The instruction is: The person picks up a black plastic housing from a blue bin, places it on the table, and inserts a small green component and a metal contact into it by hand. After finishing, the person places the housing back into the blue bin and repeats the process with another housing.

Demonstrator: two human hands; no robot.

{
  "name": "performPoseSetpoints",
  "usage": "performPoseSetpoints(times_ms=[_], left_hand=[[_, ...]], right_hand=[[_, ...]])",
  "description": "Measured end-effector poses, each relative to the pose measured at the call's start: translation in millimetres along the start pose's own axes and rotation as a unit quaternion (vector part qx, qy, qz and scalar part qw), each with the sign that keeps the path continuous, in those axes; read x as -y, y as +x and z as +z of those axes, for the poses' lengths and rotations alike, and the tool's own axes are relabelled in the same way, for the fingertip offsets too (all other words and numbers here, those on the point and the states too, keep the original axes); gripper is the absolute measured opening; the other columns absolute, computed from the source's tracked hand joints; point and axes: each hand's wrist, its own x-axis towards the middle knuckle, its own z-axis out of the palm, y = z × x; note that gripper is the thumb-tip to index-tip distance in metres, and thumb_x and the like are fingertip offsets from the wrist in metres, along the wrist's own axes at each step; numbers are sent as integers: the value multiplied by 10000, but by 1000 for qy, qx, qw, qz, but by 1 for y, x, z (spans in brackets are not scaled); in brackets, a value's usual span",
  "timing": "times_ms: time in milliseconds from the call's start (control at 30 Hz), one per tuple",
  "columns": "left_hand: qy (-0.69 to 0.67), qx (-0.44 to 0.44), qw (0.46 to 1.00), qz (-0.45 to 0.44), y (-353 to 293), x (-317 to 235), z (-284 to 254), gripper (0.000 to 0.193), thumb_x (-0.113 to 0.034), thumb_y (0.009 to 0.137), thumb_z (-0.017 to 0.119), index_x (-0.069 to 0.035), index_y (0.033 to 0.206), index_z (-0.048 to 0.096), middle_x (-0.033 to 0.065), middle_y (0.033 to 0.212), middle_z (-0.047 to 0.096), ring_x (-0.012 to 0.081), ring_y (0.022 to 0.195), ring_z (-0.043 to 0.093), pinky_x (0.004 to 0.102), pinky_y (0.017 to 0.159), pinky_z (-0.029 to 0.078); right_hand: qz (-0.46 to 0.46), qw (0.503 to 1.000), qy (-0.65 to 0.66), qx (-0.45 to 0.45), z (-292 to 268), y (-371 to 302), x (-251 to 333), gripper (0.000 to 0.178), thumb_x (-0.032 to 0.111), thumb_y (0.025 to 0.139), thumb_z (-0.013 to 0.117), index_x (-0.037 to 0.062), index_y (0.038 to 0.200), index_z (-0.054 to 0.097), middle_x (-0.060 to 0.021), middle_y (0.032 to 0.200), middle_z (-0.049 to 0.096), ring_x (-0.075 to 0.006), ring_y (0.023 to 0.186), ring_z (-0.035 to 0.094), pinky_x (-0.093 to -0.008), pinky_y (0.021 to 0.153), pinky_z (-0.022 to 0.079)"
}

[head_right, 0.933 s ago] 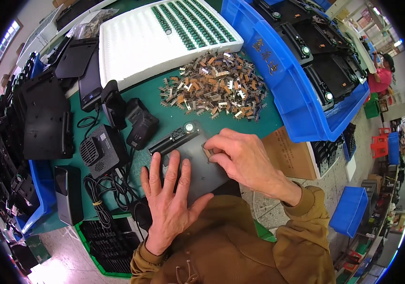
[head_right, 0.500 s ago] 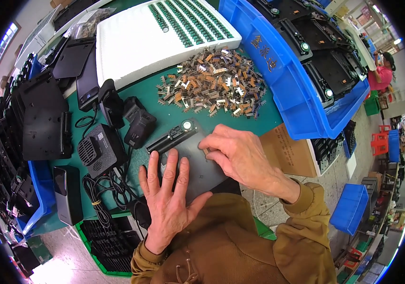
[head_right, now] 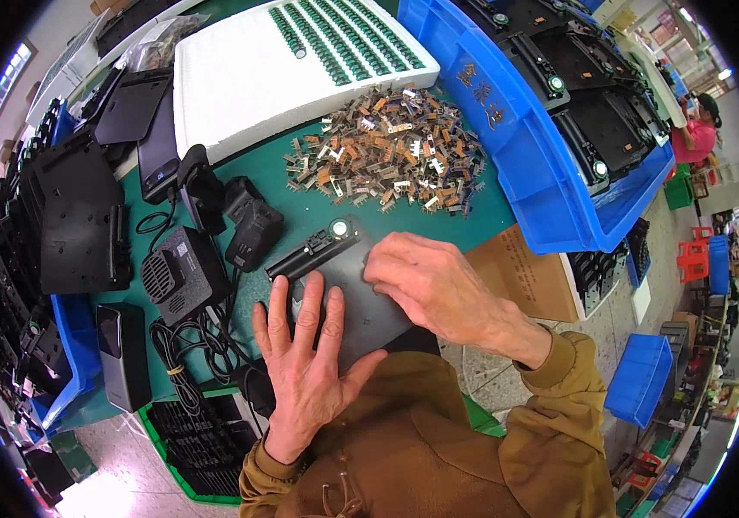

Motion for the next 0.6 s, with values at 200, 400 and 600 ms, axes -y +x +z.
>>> performPoseSetpoints(times_ms=[200,400,600], left_hand=[[1,6,1000,-1,0,-1,0,759,-521,813,738,-24,1364,574,173,1497,474,465,1419,353,646,1124,221],[0,15,1000,-6,-1,-1,-1,801,-512,780,780,-34,1384,560,169,1525,450,479,1432,330,647,1125,227],[5,16,1000,-4,0,-1,-1,770,-526,821,730,-29,1383,556,170,1505,468,463,1428,344,642,1132,211]], right_hand=[[11,999,39,-11,-5,2,-4,154,-25,786,734,0,907,644,-113,910,638,-296,849,657,-373,688,531],[130,988,70,-53,-6,1,-10,115,27,828,753,1,903,671,-90,841,629,-172,664,657,-321,578,496],[140,989,-20,-50,-2,8,-12,114,37,830,746,6,886,653,-109,840,621,-283,689,639,-381,604,496]])
